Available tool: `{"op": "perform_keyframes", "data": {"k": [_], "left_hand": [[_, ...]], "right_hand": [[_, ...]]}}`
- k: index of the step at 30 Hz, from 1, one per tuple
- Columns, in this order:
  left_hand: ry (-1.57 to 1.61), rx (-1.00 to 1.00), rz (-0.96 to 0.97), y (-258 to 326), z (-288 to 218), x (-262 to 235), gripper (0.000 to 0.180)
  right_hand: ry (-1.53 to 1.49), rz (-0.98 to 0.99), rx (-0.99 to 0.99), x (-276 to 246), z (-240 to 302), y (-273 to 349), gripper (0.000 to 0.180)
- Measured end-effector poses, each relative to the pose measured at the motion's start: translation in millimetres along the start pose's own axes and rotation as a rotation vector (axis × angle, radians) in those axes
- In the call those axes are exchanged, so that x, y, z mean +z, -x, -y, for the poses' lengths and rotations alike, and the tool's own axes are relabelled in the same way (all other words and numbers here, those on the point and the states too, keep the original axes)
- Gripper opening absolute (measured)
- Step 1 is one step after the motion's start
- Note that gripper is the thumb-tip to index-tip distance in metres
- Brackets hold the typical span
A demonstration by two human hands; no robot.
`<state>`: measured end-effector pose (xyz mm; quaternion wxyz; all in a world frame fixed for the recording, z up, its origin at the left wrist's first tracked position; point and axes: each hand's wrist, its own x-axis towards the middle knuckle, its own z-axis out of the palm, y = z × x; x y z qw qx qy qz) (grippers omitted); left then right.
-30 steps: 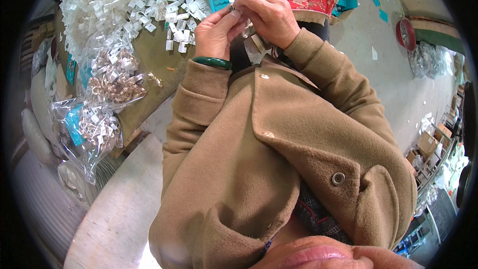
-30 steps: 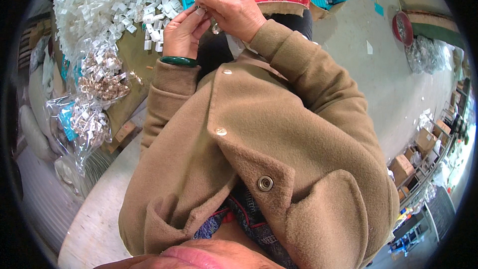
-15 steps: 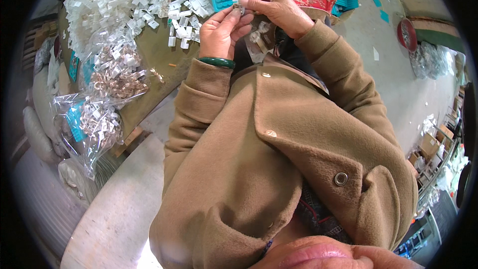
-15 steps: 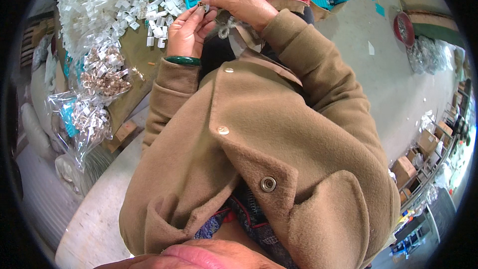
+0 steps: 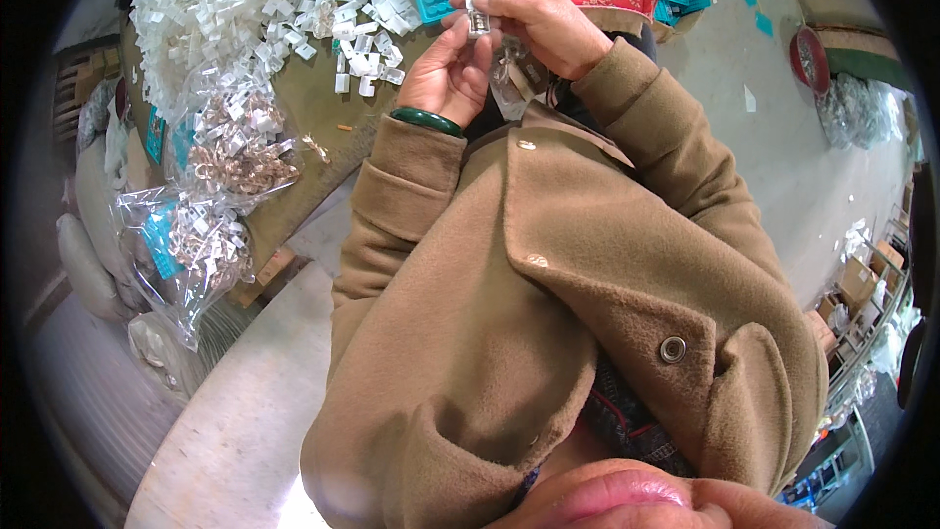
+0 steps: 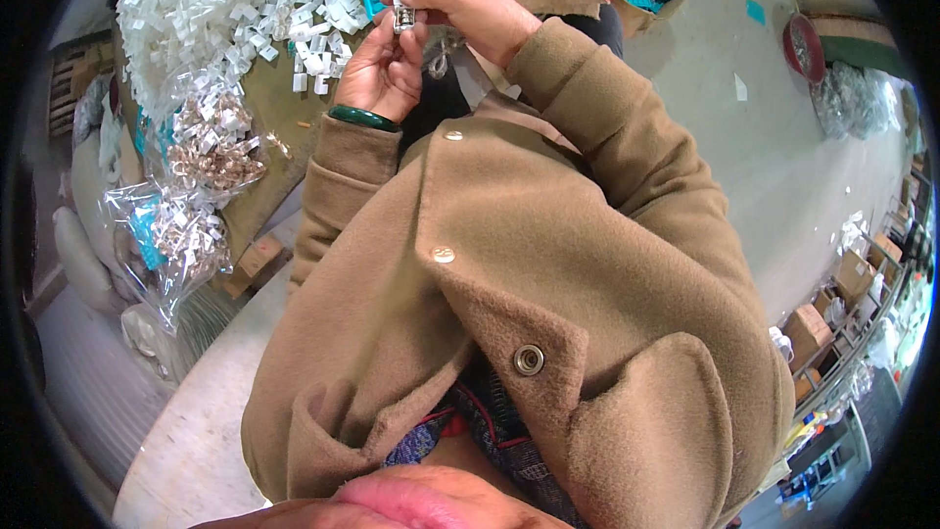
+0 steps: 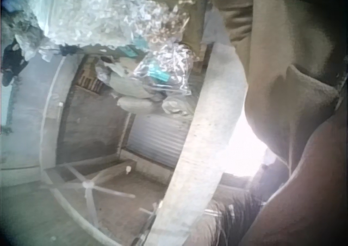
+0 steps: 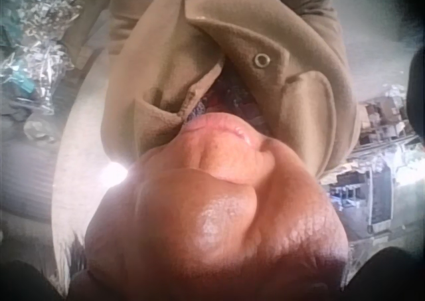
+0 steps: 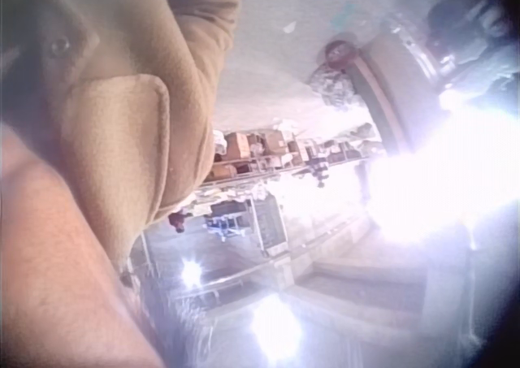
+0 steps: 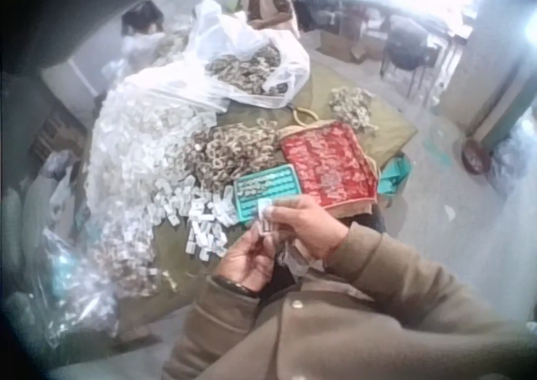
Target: The person repeatedly picks small white rectangular components and metallic rings from a table, joins them by hand, and places the assembled units into a blue tray. They occasionally use a red light to illuminate the components during assembly.
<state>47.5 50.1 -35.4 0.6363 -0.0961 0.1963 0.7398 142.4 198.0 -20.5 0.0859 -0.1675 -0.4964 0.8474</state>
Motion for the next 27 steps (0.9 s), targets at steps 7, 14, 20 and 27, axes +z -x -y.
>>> {"op": "perform_keyframes", "data": {"k": [7, 14, 20, 27], "left_hand": [[0.119, -0.066, -0.061, -5, 6, 7, 0.010], [0.124, 0.048, -0.071, -6, 9, 17, 0.022], [-0.015, -0.013, -0.114, -8, 11, 17, 0.028], [-0.250, -0.063, -0.171, -7, 16, 15, 0.016]], "right_hand": [[-0.091, 0.137, 0.048, -15, 1, -9, 0.031], [0.448, 0.220, -0.330, -22, 9, 1, 0.039], [1.083, 0.037, -0.838, -21, 6, 5, 0.038], [1.131, -0.121, -0.832, -24, -4, 35, 0.024]]}}
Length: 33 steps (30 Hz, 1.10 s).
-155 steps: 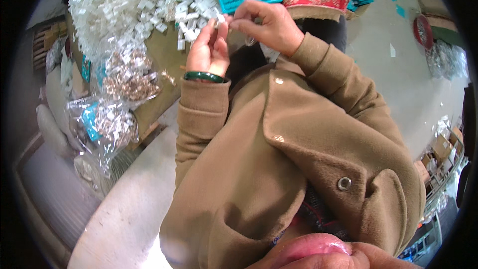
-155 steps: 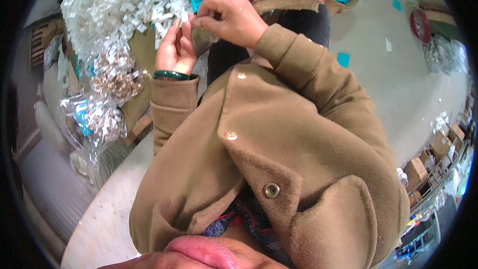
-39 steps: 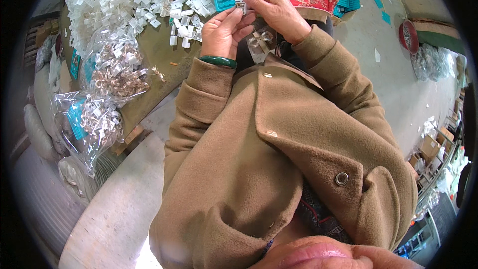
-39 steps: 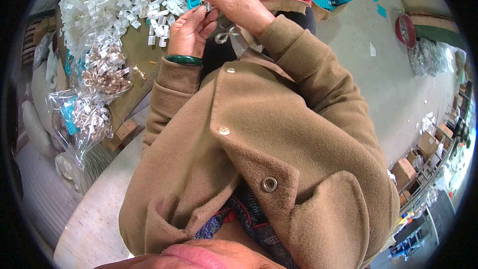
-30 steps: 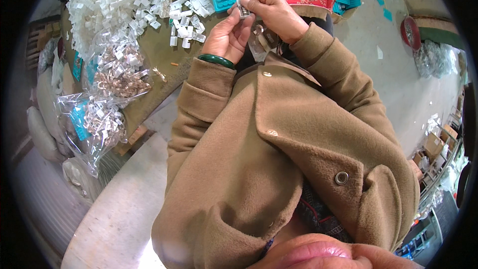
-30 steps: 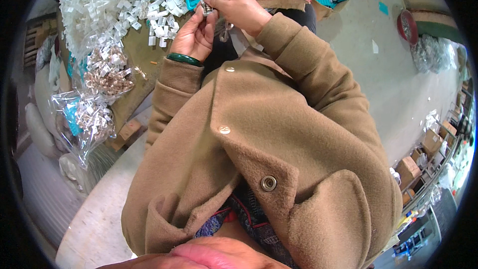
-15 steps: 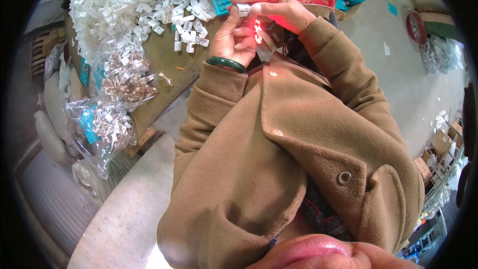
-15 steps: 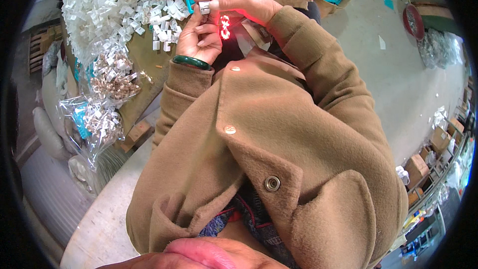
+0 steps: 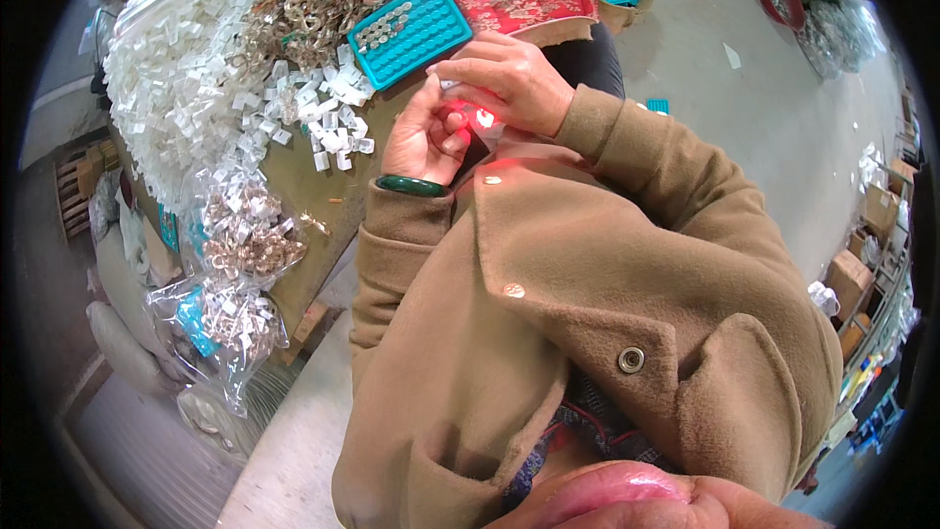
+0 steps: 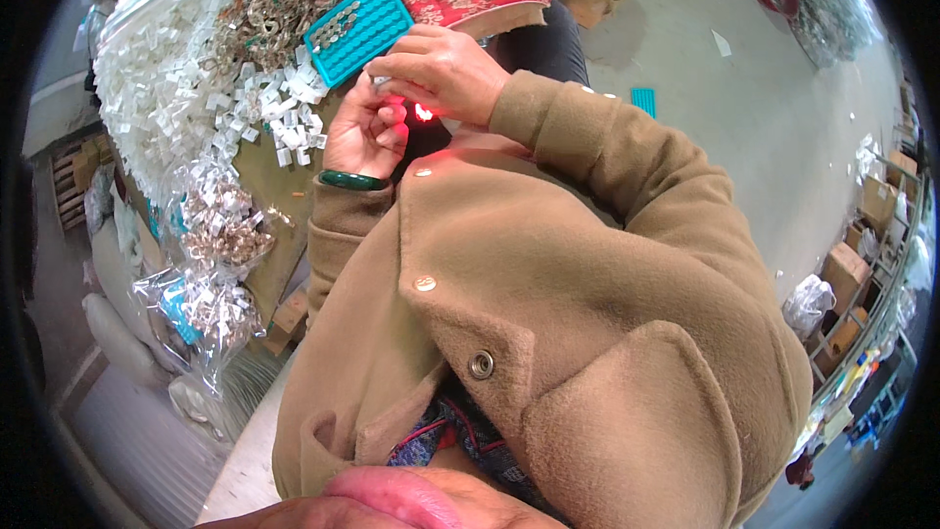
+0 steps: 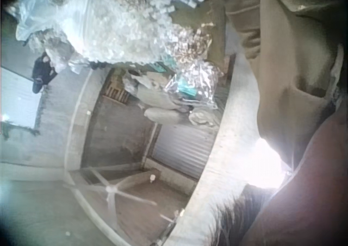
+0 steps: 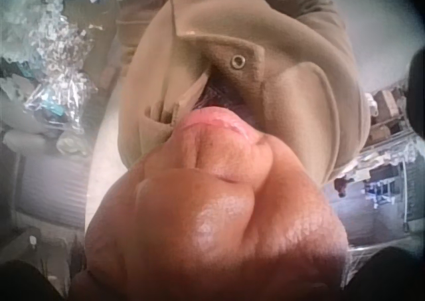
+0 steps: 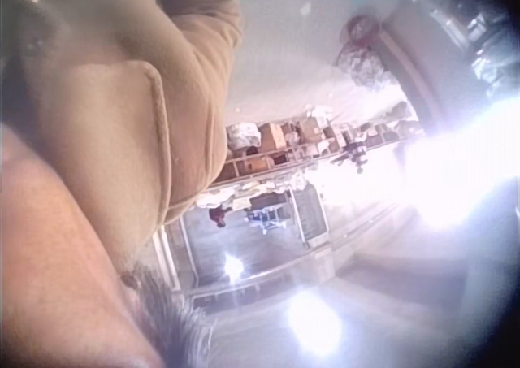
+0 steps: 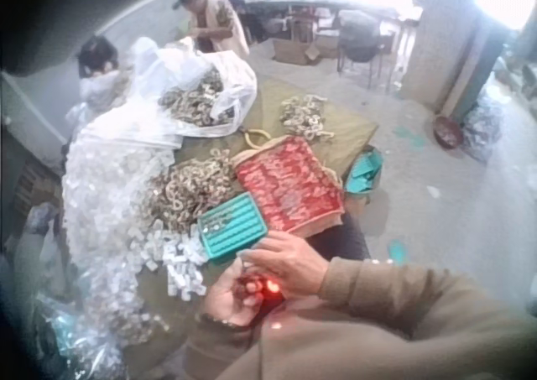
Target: The person repeatedly picks small white rectangular components and metallic rings from a table, joins them by hand, and places the assembled units into a blue tray. They occasionally use a red light to illuminate the components during assembly.
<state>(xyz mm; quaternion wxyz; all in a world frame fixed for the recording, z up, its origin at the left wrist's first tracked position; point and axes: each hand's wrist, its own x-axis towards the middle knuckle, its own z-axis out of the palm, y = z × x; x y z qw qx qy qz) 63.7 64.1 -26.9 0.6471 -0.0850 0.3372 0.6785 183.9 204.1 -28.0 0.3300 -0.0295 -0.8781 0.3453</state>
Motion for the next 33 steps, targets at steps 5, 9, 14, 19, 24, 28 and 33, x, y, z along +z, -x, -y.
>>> {"op": "perform_keyframes", "data": {"k": [5, 9, 14, 19, 24, 28, 33], "left_hand": [[-0.337, 0.062, -0.064, -3, 5, 4, 0.026], [-0.522, 0.375, 0.060, -2, 7, 17, 0.026], [-0.480, 0.378, 0.014, -11, 1, 22, 0.024], [-0.405, 0.268, -0.022, -17, 1, 14, 0.025], [-0.421, 0.248, -0.056, -18, 3, 9, 0.026], [-0.409, 0.244, -0.046, -16, 4, 8, 0.027], [-0.364, 0.225, -0.081, -10, 3, 5, 0.035]], "right_hand": [[-0.290, 0.082, 0.205, -20, -10, 16, 0.034], [0.099, -0.061, 0.338, -44, -43, 5, 0.017], [0.337, -0.024, 0.386, -35, -60, -12, 0.019], [0.611, 0.047, 0.381, -15, -65, -22, 0.014], [0.593, 0.044, 0.333, -15, -68, -21, 0.014], [0.570, 0.063, 0.309, -17, -73, -22, 0.015], [0.410, -0.035, 0.251, -23, -70, -23, 0.018]]}}
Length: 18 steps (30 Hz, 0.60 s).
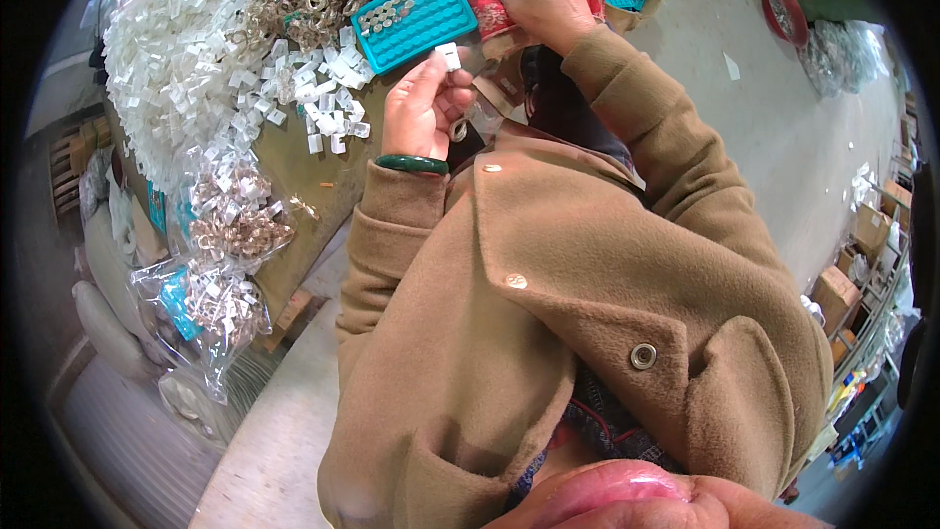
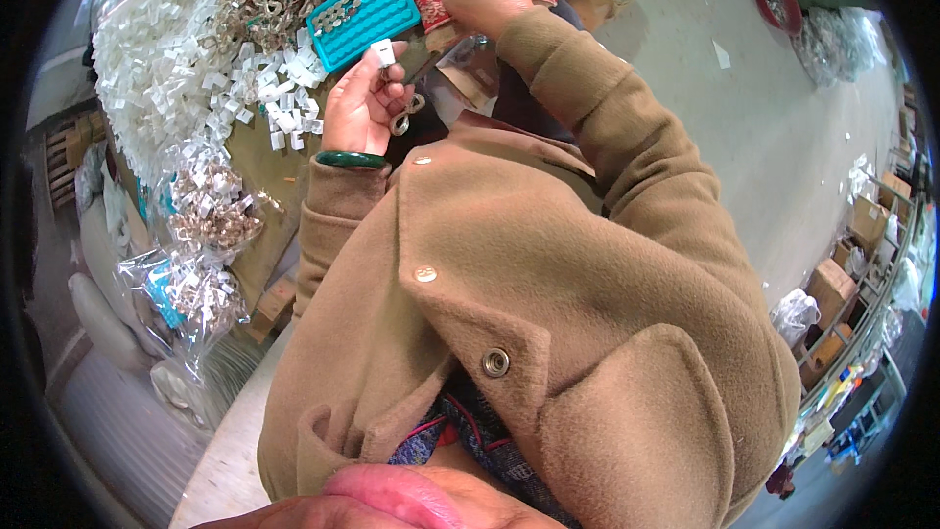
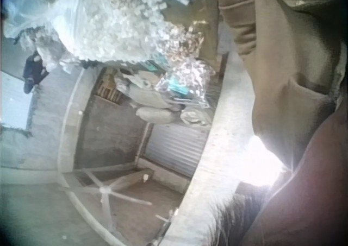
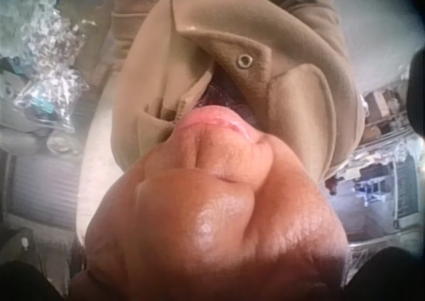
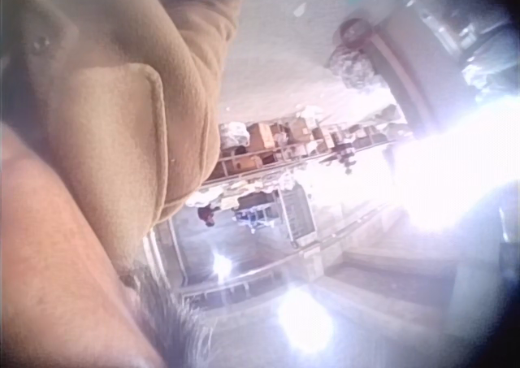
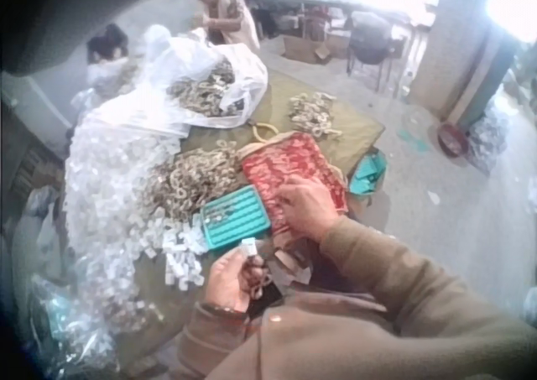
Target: The person repeatedly picks small white rectangular components and metallic rings from a table, joins them by hand, and places the assembled units into a blue tray. They occasionally use a red light to illuminate the components during assembly.
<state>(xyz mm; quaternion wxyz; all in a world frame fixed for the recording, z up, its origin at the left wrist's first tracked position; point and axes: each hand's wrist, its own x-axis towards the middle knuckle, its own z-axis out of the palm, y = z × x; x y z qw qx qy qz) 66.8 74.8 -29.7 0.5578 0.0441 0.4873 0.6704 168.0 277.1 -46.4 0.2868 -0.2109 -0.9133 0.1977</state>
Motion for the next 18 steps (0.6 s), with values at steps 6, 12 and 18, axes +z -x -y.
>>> {"op": "perform_keyframes", "data": {"k": [6, 12, 18], "left_hand": [[0.271, -0.046, 0.154, -4, 0, -13, 0.036], [0.523, -0.043, 0.324, -1, -3, -17, 0.027], [0.519, -0.030, 0.257, 5, 2, -11, 0.024]], "right_hand": [[-1.081, 0.138, 0.468, -17, 30, 6, 0.021], [-1.405, 0.245, 0.570, -15, 64, 17, 0.018], [-1.323, 0.243, 0.422, -3, 78, 24, 0.016]]}}
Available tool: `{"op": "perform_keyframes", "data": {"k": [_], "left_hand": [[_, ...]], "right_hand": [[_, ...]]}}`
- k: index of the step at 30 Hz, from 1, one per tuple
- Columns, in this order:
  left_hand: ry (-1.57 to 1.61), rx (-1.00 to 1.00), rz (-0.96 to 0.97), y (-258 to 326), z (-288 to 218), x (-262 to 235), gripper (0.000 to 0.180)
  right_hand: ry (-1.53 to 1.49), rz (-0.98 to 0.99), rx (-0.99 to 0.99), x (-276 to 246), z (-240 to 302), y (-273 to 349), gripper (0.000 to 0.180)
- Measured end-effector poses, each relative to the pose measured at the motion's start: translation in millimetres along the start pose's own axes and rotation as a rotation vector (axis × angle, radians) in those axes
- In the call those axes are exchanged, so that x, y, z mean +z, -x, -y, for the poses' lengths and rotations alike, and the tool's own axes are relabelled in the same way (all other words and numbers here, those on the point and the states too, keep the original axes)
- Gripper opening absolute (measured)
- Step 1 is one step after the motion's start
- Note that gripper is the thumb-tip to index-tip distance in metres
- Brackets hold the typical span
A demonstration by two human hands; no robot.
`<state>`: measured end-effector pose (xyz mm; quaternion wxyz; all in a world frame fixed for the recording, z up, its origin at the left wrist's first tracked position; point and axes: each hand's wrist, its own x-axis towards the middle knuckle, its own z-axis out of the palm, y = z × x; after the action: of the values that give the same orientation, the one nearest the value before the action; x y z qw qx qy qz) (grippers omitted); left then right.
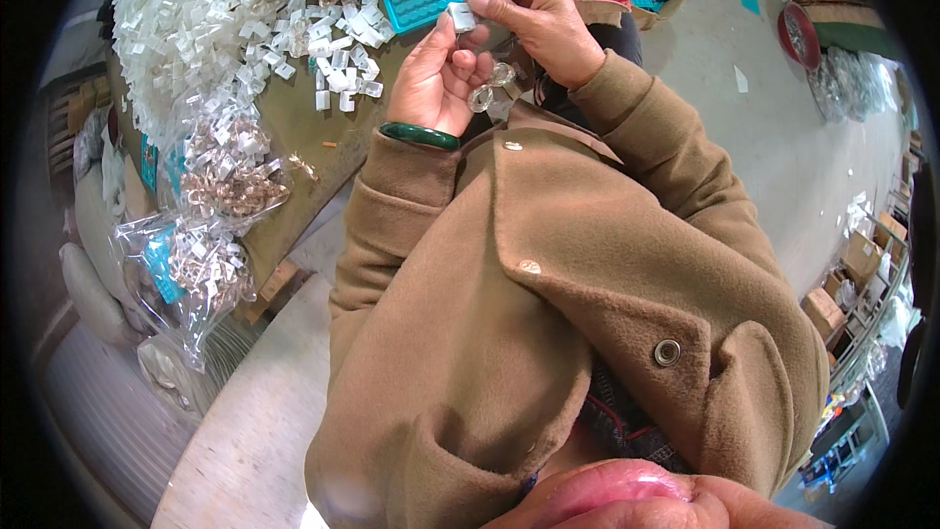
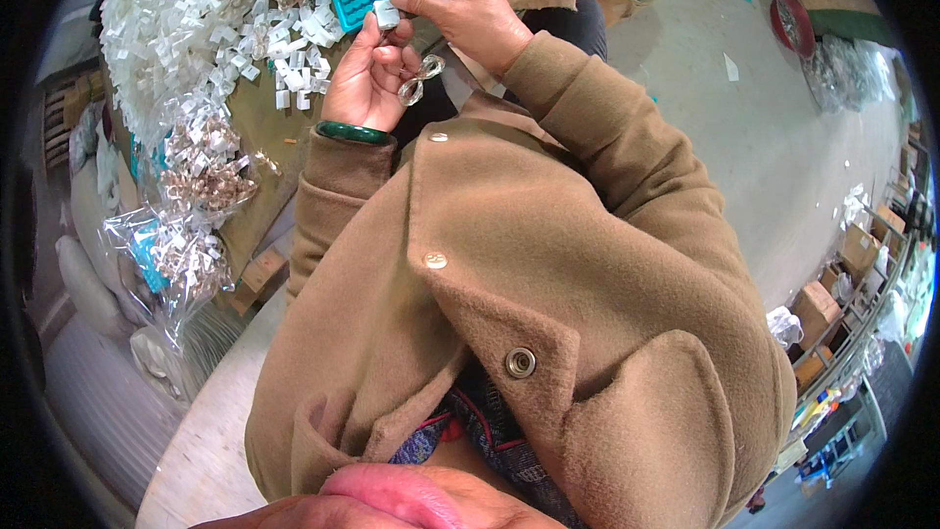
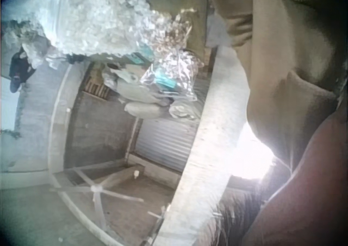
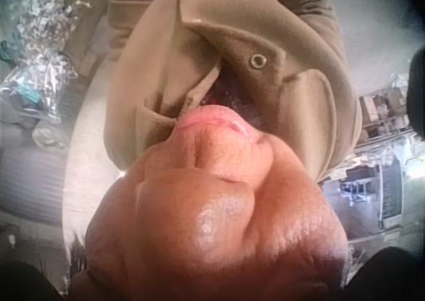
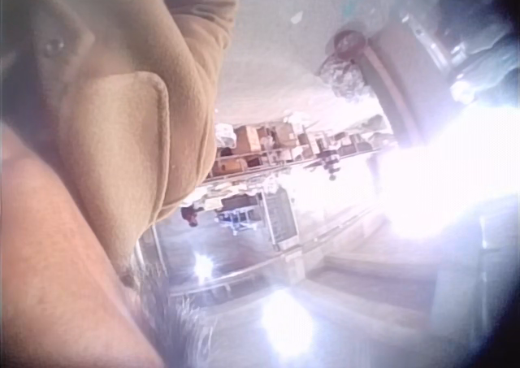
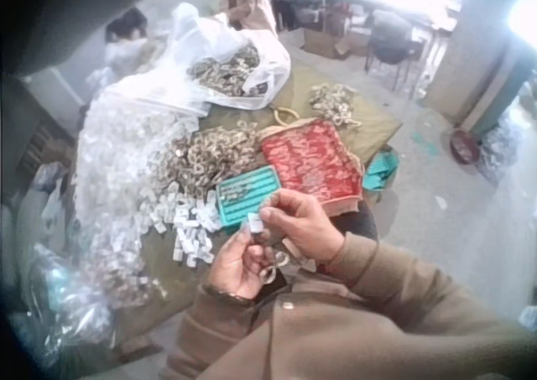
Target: The person repeatedly picks small white rectangular components and metallic rings from a table, joins them by hand, and places the assembled units into a blue tray. They occasionally use a red light to illuminate the components during assembly.
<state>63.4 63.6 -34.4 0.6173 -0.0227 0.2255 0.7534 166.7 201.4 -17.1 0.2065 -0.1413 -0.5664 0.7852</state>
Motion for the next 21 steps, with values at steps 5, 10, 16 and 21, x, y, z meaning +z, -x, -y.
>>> {"op": "perform_keyframes", "data": {"k": [5, 10, 16, 21], "left_hand": [[0.139, -0.013, -0.001, 1, -1, -1, 0.022], [0.203, -0.046, 0.048, 4, -2, -3, 0.027], [0.099, 0.006, -0.013, 5, -3, -2, 0.024], [-0.278, 0.244, -0.234, 8, 0, 2, 0.019]], "right_hand": [[-0.012, -0.051, -0.117, 13, -11, 1, 0.011], [0.005, -0.147, -0.165, 18, -17, -3, 0.011], [0.211, -0.073, -0.187, 21, -17, -4, 0.007], [0.357, 0.049, -0.105, 19, -17, -6, 0.008]]}}
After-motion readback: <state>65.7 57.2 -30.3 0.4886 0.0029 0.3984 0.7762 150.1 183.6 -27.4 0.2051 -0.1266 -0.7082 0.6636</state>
